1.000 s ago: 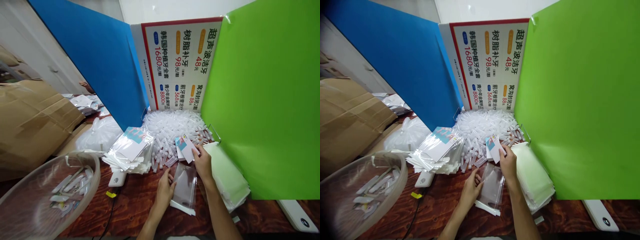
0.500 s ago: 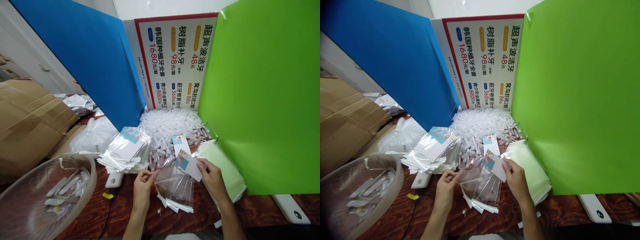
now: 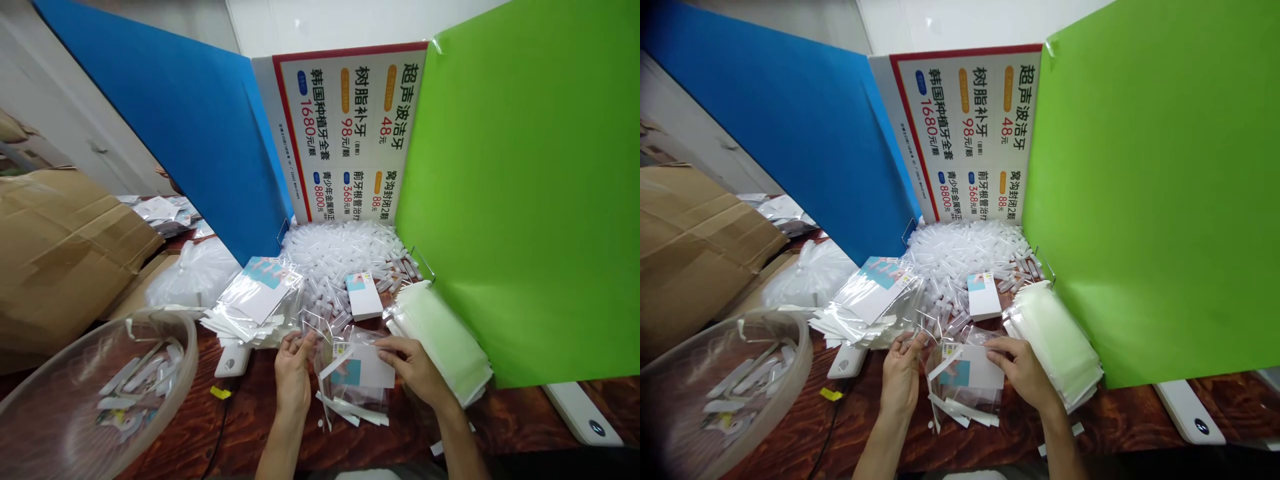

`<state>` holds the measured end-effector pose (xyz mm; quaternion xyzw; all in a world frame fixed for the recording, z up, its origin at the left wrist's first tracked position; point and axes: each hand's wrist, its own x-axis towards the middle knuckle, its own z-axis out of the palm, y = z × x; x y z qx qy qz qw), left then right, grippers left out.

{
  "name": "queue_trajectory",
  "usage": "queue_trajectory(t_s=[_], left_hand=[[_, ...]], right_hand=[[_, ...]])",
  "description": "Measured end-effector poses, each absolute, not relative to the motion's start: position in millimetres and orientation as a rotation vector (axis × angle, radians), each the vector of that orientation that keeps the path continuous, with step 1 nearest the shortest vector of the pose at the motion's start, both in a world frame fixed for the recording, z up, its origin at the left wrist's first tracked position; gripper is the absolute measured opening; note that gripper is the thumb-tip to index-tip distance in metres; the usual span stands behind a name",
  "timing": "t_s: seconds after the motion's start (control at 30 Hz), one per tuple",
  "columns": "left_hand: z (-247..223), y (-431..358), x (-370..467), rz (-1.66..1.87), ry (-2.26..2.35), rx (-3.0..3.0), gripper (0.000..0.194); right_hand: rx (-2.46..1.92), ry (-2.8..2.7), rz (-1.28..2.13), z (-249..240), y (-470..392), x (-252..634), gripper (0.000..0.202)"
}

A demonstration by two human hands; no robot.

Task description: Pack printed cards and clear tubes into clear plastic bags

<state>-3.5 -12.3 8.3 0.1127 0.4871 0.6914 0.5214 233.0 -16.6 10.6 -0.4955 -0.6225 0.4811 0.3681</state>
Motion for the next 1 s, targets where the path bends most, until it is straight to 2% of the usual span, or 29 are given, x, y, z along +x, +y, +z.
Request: queue_trajectory(t_s=[0.23,0.53,0.77,1.0], left_hand=[[-5,-19,14,1.584,1.173,0.305,0.053],[-13,-16,3,1.625,1.237,0.232,0.052],[-19,-21,14,1.548,1.228,0.354,0.046],[-23,-27,29,1.341,1.333,0.52,0.049]], right_hand=[[-1.311,-1.439,1.178,-3,-8,222,0.03],[-1.302,-1.594,1.28,-2,-7,229,0.022],[-1.321,-1.421,1.15,1,-1,214,0.028],[-1.173,-1.223,1.386,-14,-1,179,0.041]])
